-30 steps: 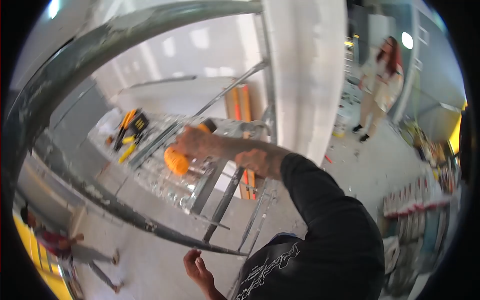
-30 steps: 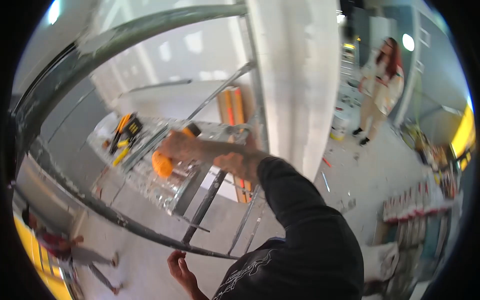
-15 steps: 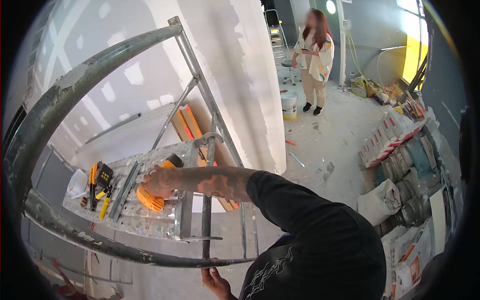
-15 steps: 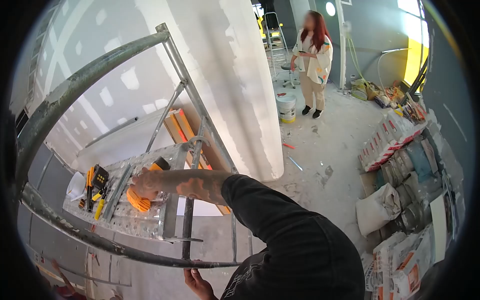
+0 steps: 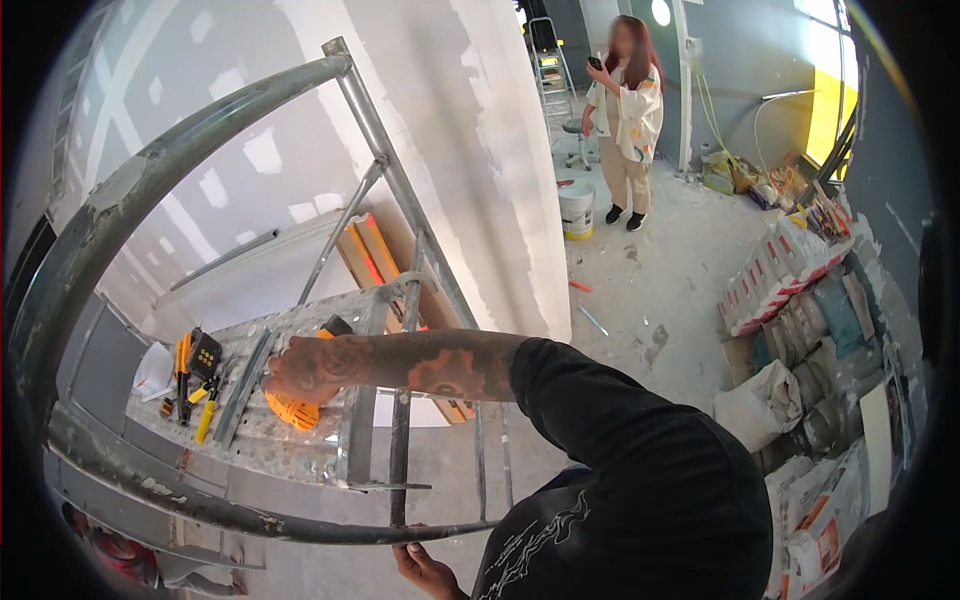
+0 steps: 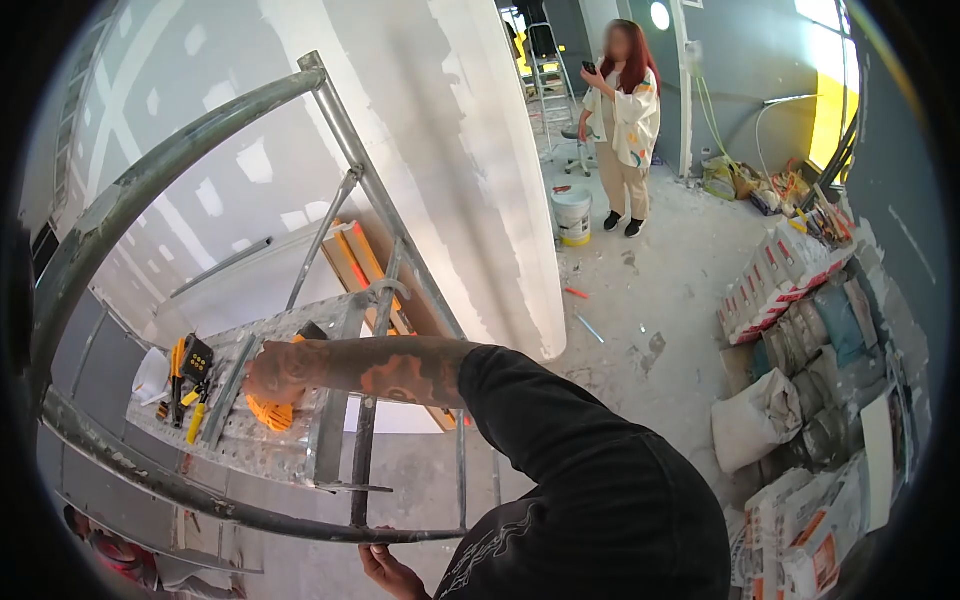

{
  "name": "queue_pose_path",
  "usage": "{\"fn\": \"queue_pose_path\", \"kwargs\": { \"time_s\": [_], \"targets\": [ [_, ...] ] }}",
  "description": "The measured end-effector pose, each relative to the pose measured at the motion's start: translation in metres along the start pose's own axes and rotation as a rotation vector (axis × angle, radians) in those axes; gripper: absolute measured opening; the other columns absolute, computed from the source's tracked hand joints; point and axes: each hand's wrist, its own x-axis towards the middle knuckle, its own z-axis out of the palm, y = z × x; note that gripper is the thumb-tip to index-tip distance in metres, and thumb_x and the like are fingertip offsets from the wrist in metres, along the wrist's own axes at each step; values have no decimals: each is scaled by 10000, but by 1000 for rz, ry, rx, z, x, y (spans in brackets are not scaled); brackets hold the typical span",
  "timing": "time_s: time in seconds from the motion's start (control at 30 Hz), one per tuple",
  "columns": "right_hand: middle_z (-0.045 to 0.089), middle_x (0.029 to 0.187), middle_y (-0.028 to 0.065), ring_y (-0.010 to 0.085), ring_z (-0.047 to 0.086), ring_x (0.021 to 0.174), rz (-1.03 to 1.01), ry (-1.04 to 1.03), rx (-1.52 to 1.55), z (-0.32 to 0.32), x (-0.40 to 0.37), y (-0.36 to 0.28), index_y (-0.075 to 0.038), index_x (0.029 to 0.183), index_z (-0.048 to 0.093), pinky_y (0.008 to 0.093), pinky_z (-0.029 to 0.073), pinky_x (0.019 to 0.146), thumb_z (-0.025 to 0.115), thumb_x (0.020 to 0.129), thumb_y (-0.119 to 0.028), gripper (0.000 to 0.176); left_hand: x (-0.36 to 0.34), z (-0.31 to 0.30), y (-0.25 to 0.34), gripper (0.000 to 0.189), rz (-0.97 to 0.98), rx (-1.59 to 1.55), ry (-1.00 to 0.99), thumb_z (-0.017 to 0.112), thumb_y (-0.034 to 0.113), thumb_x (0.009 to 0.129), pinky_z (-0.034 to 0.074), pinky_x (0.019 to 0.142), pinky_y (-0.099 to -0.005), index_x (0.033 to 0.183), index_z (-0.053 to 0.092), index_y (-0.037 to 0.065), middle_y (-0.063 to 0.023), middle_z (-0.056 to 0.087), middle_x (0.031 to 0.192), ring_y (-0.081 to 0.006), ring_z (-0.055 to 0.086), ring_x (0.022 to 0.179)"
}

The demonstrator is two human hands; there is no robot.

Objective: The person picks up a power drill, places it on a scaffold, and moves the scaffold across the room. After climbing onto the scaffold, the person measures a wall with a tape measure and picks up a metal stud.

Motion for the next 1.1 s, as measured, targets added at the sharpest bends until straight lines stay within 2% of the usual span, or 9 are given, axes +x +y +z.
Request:
{"fn": "queue_pose_path", "kwargs": {
  "time_s": [0.2,0.37,0.47,0.57,0.67,0.77,0.87,1.0,1.1],
  "targets": [
    [569,1159,77,231,604,1040,-76,75,22,-2,-15,-4,-123,1181,558,404,414,941,566,845,-150,338,-2,2,0,357,-32,48,28,434,241,975,446,852,-406,1069,593,-65,-205,646,971,-316,585,926],
    [573,1185,64,221,603,1045,-131,118,47,-4,-32,-6,-140,1209,567,400,397,968,586,824,-135,385,-2,8,-1,415,-11,17,65,425,300,979,449,844,-415,1056,598,-69,-216,641,969,-325,585,912],
    [587,1110,65,249,628,1008,-183,196,66,6,-34,1,-149,1136,595,421,435,928,591,790,-156,346,-3,9,-3,443,-23,26,74,430,330,980,451,838,-419,1063,597,-72,-223,638,968,-326,584,904],
    [585,1085,51,254,629,1002,-175,220,74,10,-37,2,-152,1129,597,419,422,941,589,782,-152,347,-4,6,-10,467,-21,57,73,434,351,981,451,834,-422,1074,594,-77,-227,637,971,-324,581,902],
    [579,1062,46,253,617,1024,-175,220,78,4,-44,-1,-155,1124,598,419,423,937,582,786,-148,338,-5,8,-3,487,-16,47,84,436,368,982,451,838,-423,1085,588,-83,-227,637,981,-323,581,908],
    [576,1110,57,257,600,1053,-166,190,103,-6,-51,-7,-157,1149,592,417,424,947,566,797,-133,354,-4,11,1,499,-23,22,111,441,377,981,452,850,-421,1095,586,-86,-226,639,996,-324,584,923],
    [576,1172,74,231,584,1074,-210,192,69,-7,-54,-10,-100,1200,576,374,405,988,577,836,-137,366,-6,11,1,496,-52,17,109,441,373,982,452,865,-419,1102,586,-86,-223,641,1008,-324,587,938],
    [577,1170,79,232,585,1073,-217,209,72,1,-50,-10,-97,1203,572,371,408,978,578,843,-144,363,-4,8,0,470,-43,31,81,435,345,987,453,870,-412,1102,588,-84,-218,646,1013,-323,592,942],
    [580,1161,81,232,587,1063,-214,224,112,1,-52,-15,-103,1184,580,370,425,952,571,850,-142,337,1,14,-21,311,38,-312,54,486,231,981,451,878,-349,1091,554,-53,-128,601,1017,-201,565,959]
  ]
}}
